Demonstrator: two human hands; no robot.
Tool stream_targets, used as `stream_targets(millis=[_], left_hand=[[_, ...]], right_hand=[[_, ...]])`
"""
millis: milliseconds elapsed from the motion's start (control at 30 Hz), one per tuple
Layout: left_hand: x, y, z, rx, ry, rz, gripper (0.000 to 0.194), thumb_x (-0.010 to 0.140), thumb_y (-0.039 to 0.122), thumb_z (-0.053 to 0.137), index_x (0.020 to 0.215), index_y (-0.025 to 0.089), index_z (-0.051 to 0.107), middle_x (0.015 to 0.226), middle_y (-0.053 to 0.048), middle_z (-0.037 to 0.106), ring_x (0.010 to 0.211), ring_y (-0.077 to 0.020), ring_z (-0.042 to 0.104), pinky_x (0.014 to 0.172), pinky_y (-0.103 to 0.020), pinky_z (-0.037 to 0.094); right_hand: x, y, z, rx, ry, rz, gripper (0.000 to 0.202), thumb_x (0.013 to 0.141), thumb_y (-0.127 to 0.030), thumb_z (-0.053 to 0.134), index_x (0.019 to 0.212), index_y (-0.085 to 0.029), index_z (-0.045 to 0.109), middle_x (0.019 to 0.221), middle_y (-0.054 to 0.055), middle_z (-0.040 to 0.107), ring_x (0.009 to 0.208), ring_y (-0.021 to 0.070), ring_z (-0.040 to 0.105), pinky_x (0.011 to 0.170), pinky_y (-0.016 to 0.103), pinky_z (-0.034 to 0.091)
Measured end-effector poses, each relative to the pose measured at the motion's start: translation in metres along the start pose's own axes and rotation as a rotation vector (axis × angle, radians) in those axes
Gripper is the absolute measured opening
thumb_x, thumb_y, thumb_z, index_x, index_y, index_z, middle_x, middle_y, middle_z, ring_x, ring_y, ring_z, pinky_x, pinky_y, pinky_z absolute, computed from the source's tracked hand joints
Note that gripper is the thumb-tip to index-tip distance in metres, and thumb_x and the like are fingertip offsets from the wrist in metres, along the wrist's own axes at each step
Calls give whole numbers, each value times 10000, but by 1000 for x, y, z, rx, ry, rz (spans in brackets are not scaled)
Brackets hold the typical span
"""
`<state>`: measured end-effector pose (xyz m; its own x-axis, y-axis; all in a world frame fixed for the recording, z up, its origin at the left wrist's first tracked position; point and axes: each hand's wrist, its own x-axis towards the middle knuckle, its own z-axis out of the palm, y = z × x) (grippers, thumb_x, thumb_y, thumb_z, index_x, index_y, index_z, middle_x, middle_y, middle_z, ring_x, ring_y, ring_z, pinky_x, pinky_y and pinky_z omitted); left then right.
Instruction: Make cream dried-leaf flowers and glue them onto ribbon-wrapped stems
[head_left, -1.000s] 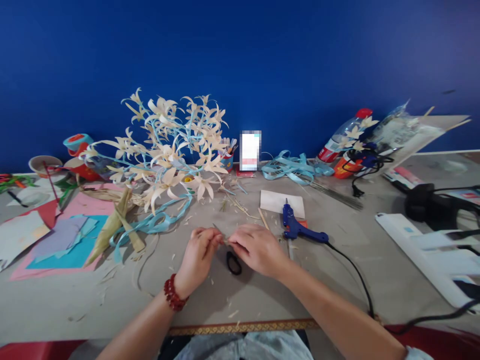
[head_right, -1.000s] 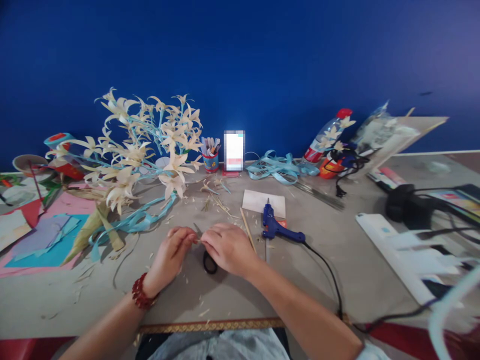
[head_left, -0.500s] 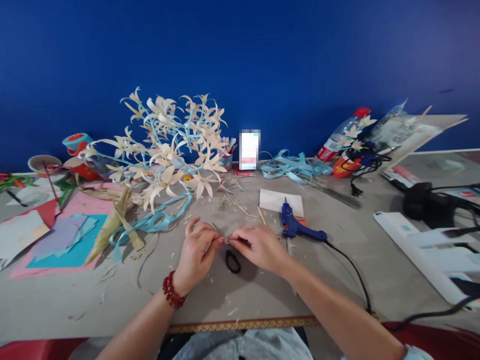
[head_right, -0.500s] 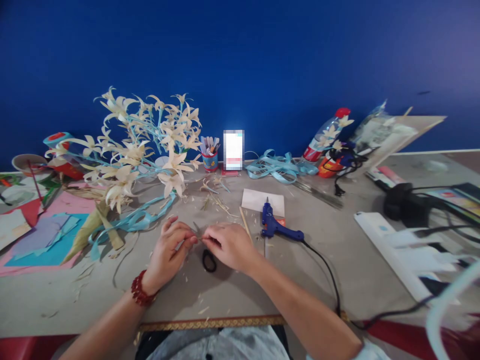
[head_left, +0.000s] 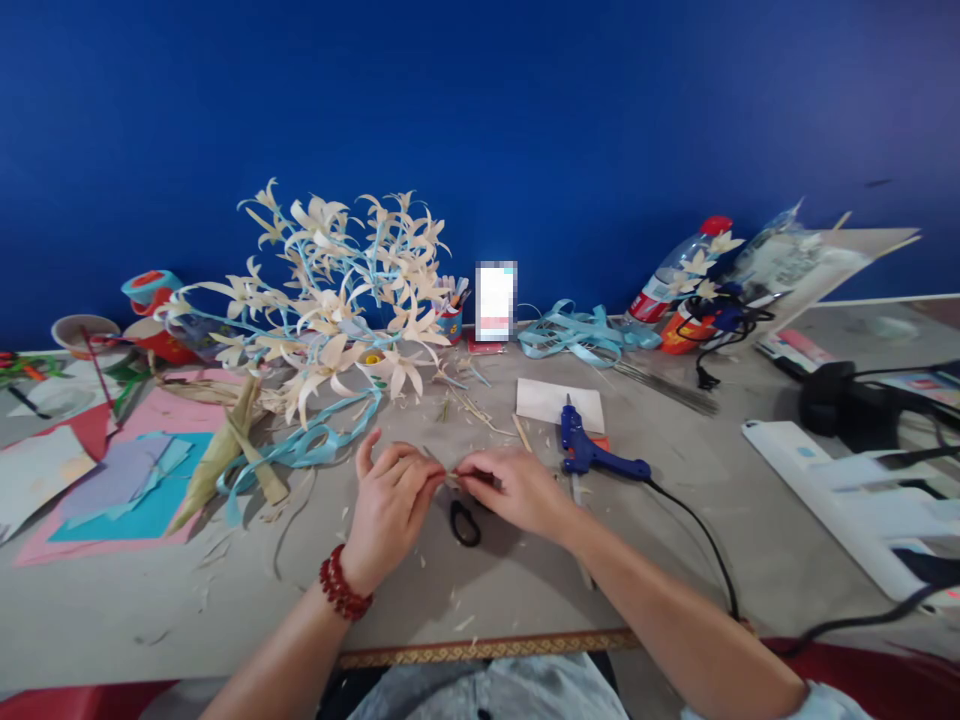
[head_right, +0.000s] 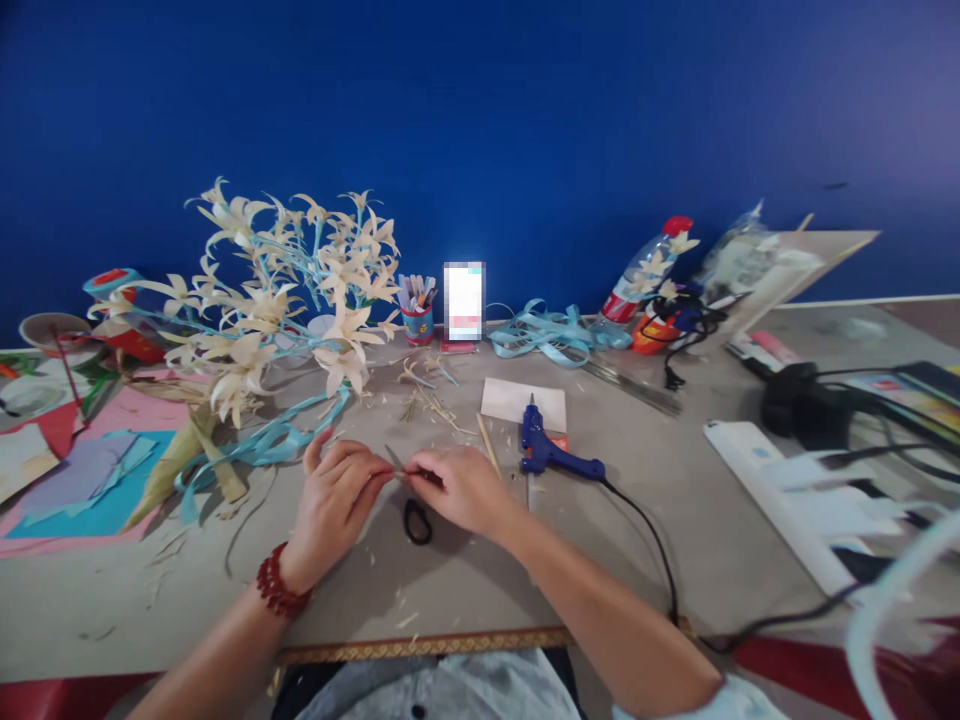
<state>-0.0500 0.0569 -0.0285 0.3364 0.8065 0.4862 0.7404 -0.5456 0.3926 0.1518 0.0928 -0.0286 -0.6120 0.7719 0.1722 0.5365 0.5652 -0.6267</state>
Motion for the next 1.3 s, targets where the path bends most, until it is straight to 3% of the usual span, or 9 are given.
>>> stream_targets(millis=[100,267,333,467,633,933,1067,1133,1300], left_hand=[[-1,-4,4,-44,-6,-47,139,926,176,501,875,221,622,802,1,705,822,-191,618,1082,-516,231],[-1,-12,10,-211,-152,-210,315,983,236,380,720,211,551,616,21,624,675,-176,607,927,-416,397],[0,-13,9,-200,-162,-215,297,981,240,395,748,211,576,656,18,652,726,-180,621,972,-436,367],[2,-6,2,-60,-64,-52,109,910,228,555,980,236,639,924,-13,724,971,-222,603,1108,-541,160],[2,0,2,-67,-48,-18,162,915,132,499,886,215,635,839,-3,710,877,-189,602,1091,-512,214],[0,-10,10,-215,-98,-180,242,965,222,424,790,198,590,723,-24,647,734,-194,594,780,-358,438],[1,-12,10,-193,-46,-90,113,919,229,539,994,213,623,833,-25,676,836,-201,604,961,-431,385],[0,-11,10,-183,-34,-28,102,915,198,542,975,219,622,849,-16,678,854,-190,603,1042,-465,314],[-2,-8,12,-198,-52,-69,175,944,159,456,844,194,594,760,-11,649,745,-169,584,982,-430,360]], right_hand=[[0,0,0,-82,59,-44,124,932,-236,566,908,-208,685,811,23,736,744,174,649,661,250,404],[-1,-2,4,-308,77,-132,184,958,-230,509,920,-190,685,784,68,724,740,193,635,668,274,404],[-1,-1,6,-333,56,-124,193,962,-233,502,907,-192,683,765,66,717,729,188,632,664,271,403],[-1,2,7,-235,77,-119,153,955,-225,521,913,-187,664,818,60,727,762,188,646,677,265,412],[-2,2,7,-180,105,-152,119,947,-238,544,900,-198,646,813,38,720,758,183,640,670,259,404],[-2,4,7,-215,140,-130,105,935,-273,585,900,-207,659,785,24,718,740,174,637,660,257,385],[-2,3,3,-156,155,-94,59,915,-221,609,892,-198,659,779,16,721,731,170,640,661,247,388],[-1,2,2,-132,151,-106,61,911,-220,613,877,-196,657,753,11,710,703,161,629,646,239,385],[-1,0,5,-210,173,-154,114,919,-214,582,838,-198,659,721,19,689,691,159,610,637,243,384]])
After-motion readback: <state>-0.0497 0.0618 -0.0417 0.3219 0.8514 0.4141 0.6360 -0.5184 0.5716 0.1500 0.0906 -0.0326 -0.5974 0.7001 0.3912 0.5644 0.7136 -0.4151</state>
